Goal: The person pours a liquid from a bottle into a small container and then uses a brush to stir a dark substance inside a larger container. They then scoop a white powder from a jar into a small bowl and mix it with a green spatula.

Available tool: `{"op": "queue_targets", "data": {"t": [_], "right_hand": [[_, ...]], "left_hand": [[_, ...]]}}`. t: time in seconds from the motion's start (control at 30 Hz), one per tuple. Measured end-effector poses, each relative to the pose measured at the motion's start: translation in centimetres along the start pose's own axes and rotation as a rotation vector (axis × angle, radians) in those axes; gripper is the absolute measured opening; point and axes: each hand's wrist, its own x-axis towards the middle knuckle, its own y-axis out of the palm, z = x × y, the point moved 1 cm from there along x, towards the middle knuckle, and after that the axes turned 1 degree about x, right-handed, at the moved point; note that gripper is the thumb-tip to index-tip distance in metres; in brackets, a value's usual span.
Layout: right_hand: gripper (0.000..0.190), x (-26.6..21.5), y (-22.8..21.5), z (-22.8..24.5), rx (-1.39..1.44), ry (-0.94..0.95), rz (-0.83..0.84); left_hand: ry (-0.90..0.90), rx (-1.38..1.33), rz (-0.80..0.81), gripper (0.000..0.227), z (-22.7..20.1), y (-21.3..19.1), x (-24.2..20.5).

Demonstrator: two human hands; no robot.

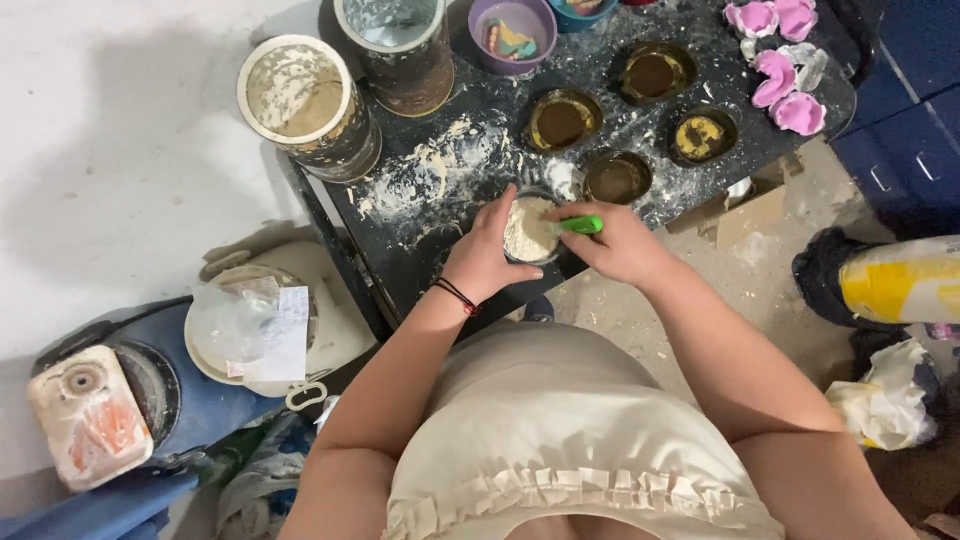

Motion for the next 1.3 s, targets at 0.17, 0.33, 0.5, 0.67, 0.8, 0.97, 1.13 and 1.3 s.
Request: {"op": "queue_targets", "data": {"t": [0.17,0.33,0.5,0.67,0.8,0.97,1.13,1.3], "right_hand": [[0.022,-0.2,-1.4,0.8,-0.04,-0.14,0.052],[0.017,0.3,1.1,-0.2,-0.064,-0.201,0.173],[0.018,2.0,1.8,-1.9,-0.059,-0.227,0.14],[0.016,1.8,0.8,-3.7,-0.042,-0.159,0.112],[0.014,1.1,1.7,-3.9,0.017,-0.165,0.085],[0.016,2.8,2.3,-5.0,-0.074,-0.261,0.091],[0.014,2.9,1.0,-5.6,-0.082,-0.234,0.097],[0.013,1.6,1.9,-4.5,-0.054,-0.204,0.125]], "left_hand": [[-0.005,0.031,-0.017,0.119,1.0,0.6,0.7],[-0.019,0.01,-0.042,0.112,0.7,0.6,0.6],[-0.052,-0.048,-0.015,0.113,0.6,0.8,0.4],[-0.067,-0.059,-0.03,0.112,1.4,1.2,0.9],[-0.087,-0.073,-0.04,0.108,1.7,1.6,1.2],[-0.08,-0.074,-0.045,0.105,1.0,1.5,0.6],[-0.082,-0.061,-0.048,0.106,1.4,1.8,0.8],[-0.087,-0.098,-0.073,0.102,1.0,1.6,0.6]]}}
